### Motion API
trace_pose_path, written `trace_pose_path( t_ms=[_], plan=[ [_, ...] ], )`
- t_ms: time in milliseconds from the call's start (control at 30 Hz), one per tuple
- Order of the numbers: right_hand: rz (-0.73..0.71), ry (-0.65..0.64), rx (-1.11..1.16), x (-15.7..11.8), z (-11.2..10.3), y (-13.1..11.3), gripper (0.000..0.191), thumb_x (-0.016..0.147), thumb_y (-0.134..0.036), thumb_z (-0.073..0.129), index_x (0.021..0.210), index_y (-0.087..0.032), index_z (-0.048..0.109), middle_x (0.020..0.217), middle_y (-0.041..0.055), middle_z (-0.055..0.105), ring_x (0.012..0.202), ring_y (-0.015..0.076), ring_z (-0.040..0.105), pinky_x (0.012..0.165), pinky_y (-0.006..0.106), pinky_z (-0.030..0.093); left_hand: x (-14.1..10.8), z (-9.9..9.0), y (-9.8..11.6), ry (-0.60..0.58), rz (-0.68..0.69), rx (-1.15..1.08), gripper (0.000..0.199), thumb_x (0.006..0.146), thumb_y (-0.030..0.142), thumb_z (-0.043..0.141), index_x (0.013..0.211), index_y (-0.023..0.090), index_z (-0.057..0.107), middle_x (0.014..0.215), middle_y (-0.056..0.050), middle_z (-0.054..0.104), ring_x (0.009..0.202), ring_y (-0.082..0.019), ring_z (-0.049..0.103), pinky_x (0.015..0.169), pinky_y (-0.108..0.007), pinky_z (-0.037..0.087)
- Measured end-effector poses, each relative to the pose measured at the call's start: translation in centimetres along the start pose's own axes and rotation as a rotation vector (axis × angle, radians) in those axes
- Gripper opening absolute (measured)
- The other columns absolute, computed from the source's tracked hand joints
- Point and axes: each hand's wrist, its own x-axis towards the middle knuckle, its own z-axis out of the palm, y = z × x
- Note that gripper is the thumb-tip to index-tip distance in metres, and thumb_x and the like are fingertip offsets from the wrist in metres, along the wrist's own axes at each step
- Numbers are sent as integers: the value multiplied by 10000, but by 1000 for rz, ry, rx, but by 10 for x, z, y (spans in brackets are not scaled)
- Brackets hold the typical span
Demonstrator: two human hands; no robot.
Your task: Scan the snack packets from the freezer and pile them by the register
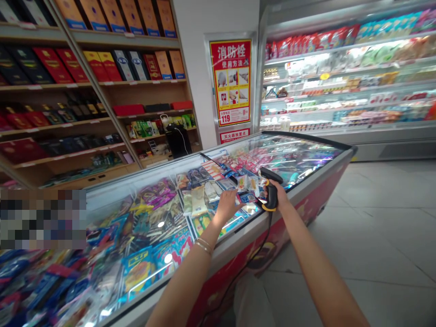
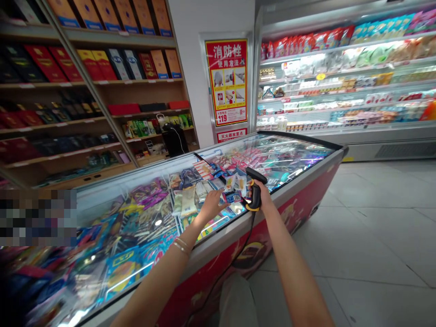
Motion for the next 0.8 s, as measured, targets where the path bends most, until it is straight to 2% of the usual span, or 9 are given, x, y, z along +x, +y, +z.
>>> trace_pose_path(
  t_ms=[167,300,433,600,733,800],
  plan=[
    [-49,19,-23,2,-3,2,240,694,-388,695,743,-170,607,566,-3,597,404,94,506,379,189,447,-5,0,2,31,-21,18,560,781,398,683,1261,160,517,1189,-149,586,1163,-309,502,992,-468,411],
    [-36,30,-45,-1,0,-1,239,678,-387,698,732,-173,606,567,-3,598,407,96,510,382,189,458,-9,-8,5,8,-74,-49,590,688,308,742,1225,177,536,1188,-129,547,1133,-292,517,982,-444,424],
    [-3,82,-53,-6,8,-5,193,693,-343,665,714,-160,608,535,7,575,389,98,495,364,184,445,-11,-16,11,-37,-141,-117,617,690,237,715,1264,167,498,1257,-144,503,1138,-272,542,966,-413,440],
    [51,167,-82,-6,10,-6,102,729,-259,602,696,-164,621,536,27,559,384,114,485,349,201,437,-11,-14,13,-64,-128,-84,656,677,340,761,1246,168,485,1306,-167,508,1271,-329,445,1008,-517,381],
    [80,174,-89,-3,7,-6,160,771,-258,548,668,-181,644,559,58,545,393,124,484,352,232,421,-11,-10,10,-108,-115,-133,663,682,327,749,1253,155,458,1237,-159,576,1178,-327,532,1028,-552,338],
    [70,174,-98,-3,9,-8,146,752,-277,568,659,-190,640,568,58,534,394,125,478,353,248,398,-11,-10,12,-97,-100,-185,637,693,277,722,1258,164,454,1218,-148,588,1139,-313,562,1012,-523,367]
  ],
)
